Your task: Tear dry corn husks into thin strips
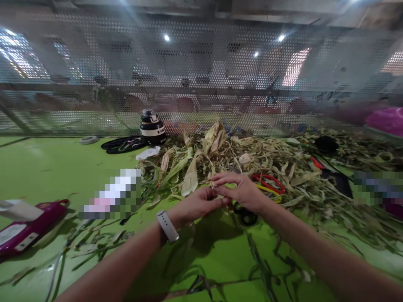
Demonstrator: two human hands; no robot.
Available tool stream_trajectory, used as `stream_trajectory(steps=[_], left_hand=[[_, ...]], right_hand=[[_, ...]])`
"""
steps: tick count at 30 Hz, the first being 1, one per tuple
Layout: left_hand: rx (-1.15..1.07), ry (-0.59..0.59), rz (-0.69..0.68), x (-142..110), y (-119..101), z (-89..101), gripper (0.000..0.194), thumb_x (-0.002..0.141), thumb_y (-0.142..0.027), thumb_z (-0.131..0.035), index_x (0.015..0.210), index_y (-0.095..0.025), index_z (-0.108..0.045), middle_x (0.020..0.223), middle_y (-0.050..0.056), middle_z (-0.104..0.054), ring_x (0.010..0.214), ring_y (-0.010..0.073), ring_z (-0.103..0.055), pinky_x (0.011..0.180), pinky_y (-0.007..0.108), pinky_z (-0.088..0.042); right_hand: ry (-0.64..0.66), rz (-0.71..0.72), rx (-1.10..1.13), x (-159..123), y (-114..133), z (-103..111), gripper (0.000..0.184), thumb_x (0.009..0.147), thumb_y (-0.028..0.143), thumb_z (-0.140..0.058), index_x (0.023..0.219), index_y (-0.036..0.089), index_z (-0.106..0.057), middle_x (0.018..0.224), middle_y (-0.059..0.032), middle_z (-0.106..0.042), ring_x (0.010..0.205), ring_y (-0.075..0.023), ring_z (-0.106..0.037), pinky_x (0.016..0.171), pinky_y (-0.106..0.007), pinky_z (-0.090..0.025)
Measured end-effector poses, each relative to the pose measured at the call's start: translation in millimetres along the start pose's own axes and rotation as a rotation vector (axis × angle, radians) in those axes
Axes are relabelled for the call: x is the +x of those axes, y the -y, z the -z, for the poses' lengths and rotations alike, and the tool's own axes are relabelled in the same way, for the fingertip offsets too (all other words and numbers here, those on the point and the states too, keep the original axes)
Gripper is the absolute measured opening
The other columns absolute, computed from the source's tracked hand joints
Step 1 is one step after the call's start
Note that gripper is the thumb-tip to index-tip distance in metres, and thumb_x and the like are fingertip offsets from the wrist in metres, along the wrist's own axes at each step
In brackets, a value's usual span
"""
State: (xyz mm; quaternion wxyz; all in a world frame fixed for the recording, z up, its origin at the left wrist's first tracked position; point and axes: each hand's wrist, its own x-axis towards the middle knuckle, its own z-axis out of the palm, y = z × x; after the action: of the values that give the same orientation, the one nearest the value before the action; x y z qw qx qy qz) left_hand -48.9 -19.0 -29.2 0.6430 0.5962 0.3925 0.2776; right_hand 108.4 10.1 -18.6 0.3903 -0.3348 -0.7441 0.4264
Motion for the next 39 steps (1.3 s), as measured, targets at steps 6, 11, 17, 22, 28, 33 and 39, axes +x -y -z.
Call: stream_trajectory(steps=[6, 11, 17, 22, 28, 33, 39], left_hand=[[-0.389, 0.011, 0.082, 3, 3, 0.7, 0.031, 0.07, -0.043, -0.06, 0.064, -0.017, -0.046, 0.048, -0.008, -0.03, 0.042, 0.0051, -0.022, 0.042, 0.021, -0.015], [-0.286, 0.09, 0.026, 1, 4, 2.2, 0.039, 0.071, -0.046, -0.06, 0.053, -0.016, -0.042, 0.045, -0.009, -0.025, 0.041, 0.0046, -0.017, 0.042, 0.023, -0.011], [-0.023, 0.149, 0.041, -6, -3, 2.9, 0.039, 0.068, -0.051, -0.061, 0.057, -0.013, -0.057, 0.045, -0.007, -0.03, 0.042, 0.0052, -0.022, 0.043, 0.023, -0.014], [-0.004, 0.2, 0.067, -6, -2, 2.2, 0.041, 0.07, -0.049, -0.059, 0.05, -0.014, -0.051, 0.043, -0.007, -0.033, 0.041, 0.005, -0.025, 0.042, 0.022, -0.018], [-0.121, 0.054, 0.043, -3, 0, 2.8, 0.032, 0.072, -0.044, -0.06, 0.073, -0.013, -0.066, 0.046, -0.005, -0.04, 0.042, 0.0054, -0.032, 0.042, 0.02, -0.022], [-0.238, -0.07, 0.016, 2, 3, 1.2, 0.032, 0.075, -0.045, -0.056, 0.074, -0.014, -0.063, 0.045, -0.006, -0.04, 0.04, 0.0054, -0.033, 0.041, 0.019, -0.024], [-0.265, -0.027, 0.036, 5, 7, -2.3, 0.038, 0.076, -0.052, -0.051, 0.069, -0.015, -0.059, 0.039, -0.009, -0.031, 0.034, 0.0042, -0.023, 0.038, 0.019, -0.019]], right_hand=[[-0.053, -0.374, 0.382, -1, 2, -5, 0.025, 0.063, 0.038, -0.072, 0.072, 0.016, -0.065, 0.061, 0.0025, -0.059, 0.047, -0.0051, -0.045, 0.043, -0.017, -0.034], [-0.009, -0.48, 0.514, -4, 5, -6, 0.026, 0.06, 0.036, -0.074, 0.068, 0.015, -0.06, 0.052, 0.0064, -0.052, 0.039, -0.0027, -0.038, 0.035, -0.015, -0.025], [-0.041, -0.352, 0.398, -6, 4, -11, 0.025, 0.06, 0.035, -0.073, 0.068, 0.014, -0.062, 0.059, 0.0035, -0.057, 0.051, -0.007, -0.048, 0.047, -0.019, -0.036], [-0.084, -0.257, 0.252, -4, 3, -16, 0.023, 0.064, 0.035, -0.069, 0.068, 0.013, -0.061, 0.062, 0.0027, -0.056, 0.056, -0.0084, -0.048, 0.054, -0.021, -0.038], [-0.091, -0.134, -0.043, 1, 3, 3, 0.031, 0.077, 0.045, -0.054, 0.069, 0.015, -0.06, 0.064, 0.0004, -0.058, 0.059, -0.0111, -0.05, 0.055, -0.022, -0.037], [0.074, -0.254, -0.157, 2, 7, 17, 0.048, 0.078, 0.055, -0.047, 0.054, 0.015, -0.057, 0.047, 0.0021, -0.05, 0.044, -0.0096, -0.043, 0.046, -0.022, -0.031], [0.006, -0.12, -0.162, 4, 1, 11, 0.038, 0.074, 0.051, -0.055, 0.06, 0.016, -0.055, 0.052, 0.0028, -0.052, 0.052, -0.0104, -0.044, 0.054, -0.022, -0.034]])
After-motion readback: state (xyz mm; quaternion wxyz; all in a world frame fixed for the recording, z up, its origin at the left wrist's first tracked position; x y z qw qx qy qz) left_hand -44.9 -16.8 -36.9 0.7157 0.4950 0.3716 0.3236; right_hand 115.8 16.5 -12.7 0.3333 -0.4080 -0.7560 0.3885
